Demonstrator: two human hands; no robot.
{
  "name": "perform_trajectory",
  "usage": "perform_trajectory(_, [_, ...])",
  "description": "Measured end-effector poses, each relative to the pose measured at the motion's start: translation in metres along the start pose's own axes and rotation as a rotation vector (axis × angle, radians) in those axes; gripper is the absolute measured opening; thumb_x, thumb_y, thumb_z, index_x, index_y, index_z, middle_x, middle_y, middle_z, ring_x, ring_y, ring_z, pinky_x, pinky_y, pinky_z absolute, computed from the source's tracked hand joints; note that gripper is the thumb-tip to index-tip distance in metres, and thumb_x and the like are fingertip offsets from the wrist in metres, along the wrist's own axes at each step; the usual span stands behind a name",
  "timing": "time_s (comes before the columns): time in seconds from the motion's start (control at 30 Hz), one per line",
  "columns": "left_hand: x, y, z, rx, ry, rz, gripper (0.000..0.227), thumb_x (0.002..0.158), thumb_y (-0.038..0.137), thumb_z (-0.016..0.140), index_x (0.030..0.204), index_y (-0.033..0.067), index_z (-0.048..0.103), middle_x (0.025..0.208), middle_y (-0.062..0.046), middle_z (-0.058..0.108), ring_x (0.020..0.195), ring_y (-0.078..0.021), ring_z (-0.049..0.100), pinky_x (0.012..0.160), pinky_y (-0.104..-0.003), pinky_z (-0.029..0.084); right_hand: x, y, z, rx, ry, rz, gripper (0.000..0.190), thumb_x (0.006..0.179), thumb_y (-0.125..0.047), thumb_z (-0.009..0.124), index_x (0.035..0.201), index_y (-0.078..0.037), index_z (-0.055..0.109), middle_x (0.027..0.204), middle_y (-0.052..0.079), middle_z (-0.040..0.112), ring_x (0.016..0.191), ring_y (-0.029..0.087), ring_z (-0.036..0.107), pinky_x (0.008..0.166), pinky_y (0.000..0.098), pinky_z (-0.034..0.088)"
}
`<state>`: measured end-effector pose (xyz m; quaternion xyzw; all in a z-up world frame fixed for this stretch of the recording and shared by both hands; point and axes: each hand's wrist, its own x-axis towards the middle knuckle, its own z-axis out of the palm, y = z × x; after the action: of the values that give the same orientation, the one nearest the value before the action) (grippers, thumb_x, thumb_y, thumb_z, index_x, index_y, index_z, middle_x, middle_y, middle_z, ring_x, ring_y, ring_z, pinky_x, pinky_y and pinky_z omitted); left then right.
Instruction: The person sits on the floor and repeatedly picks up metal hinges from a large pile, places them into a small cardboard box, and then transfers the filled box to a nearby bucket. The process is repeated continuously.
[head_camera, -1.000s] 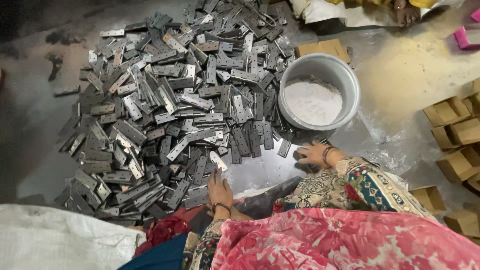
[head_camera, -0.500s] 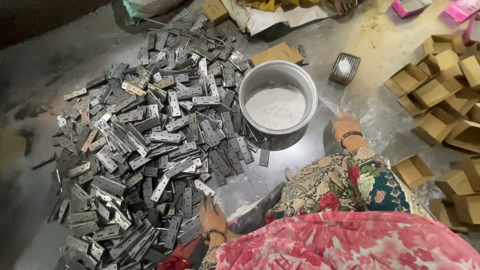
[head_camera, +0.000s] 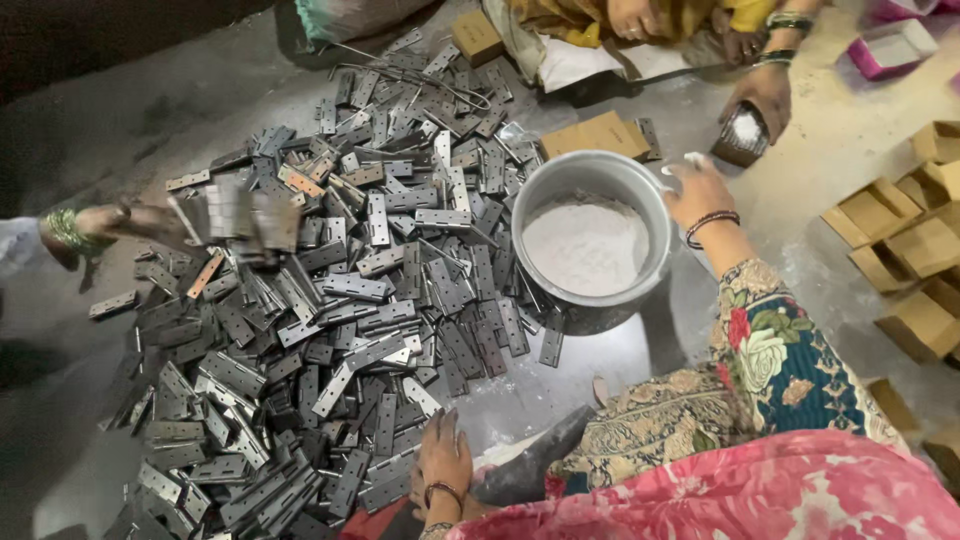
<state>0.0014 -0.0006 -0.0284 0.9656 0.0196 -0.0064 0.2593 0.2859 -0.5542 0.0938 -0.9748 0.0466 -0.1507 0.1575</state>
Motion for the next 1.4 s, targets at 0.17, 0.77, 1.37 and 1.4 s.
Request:
perform_trajectory(0.17, [0.003, 0.004, -0.005, -0.03, -0.033, -0.027, 0.049, 0.085, 0.02, 0.067, 0.133, 0.0154, 0.061, 0.142, -0.015, 0.055, 0.132, -0.0378, 0.05, 0.109, -0.047, 0.042, 0.091, -0.009, 0.045, 0.002, -0.154, 0.018, 0.051, 0.089, -0.039, 0.075, 0.131, -0.011, 0.07, 0.14, 0.021, 0.06, 0.129, 0.039, 0.056, 0.108, 0.048, 0.046])
perform_trajectory(0.77, [0.034, -0.006, -0.019, -0.029, -0.188, -0.183, 0.056, 0.085, 0.019, 0.064, 0.14, 0.0159, 0.056, 0.144, -0.015, 0.053, 0.13, -0.0379, 0.048, 0.107, -0.051, 0.04, 0.19, -0.045, 0.117, 0.161, -0.377, 0.288, 0.071, 0.087, -0.034, 0.077, 0.15, -0.011, 0.055, 0.135, 0.017, 0.067, 0.116, 0.029, 0.066, 0.091, 0.0424, 0.055])
perform_trajectory(1.37, [0.012, -0.021, 0.002, -0.112, 0.123, -0.109, 0.06, 0.084, 0.011, 0.058, 0.144, 0.01, 0.051, 0.14, -0.019, 0.053, 0.129, -0.0401, 0.049, 0.11, -0.051, 0.04, -0.189, -0.281, 0.159, 0.318, -1.316, -0.136, 0.069, 0.095, -0.069, 0.05, 0.126, -0.009, 0.068, 0.118, 0.016, 0.07, 0.112, 0.033, 0.067, 0.096, 0.0438, 0.054])
perform_trajectory(1.4, [0.006, -0.021, 0.002, -0.133, 0.148, -0.11, 0.06, 0.084, 0.01, 0.058, 0.144, 0.0096, 0.05, 0.14, -0.019, 0.053, 0.129, -0.0402, 0.049, 0.11, -0.051, 0.04, -0.204, -0.273, 0.169, 0.259, -1.272, -0.124, 0.069, 0.098, -0.067, 0.049, 0.121, -0.006, 0.071, 0.115, 0.018, 0.071, 0.11, 0.034, 0.068, 0.096, 0.0447, 0.054])
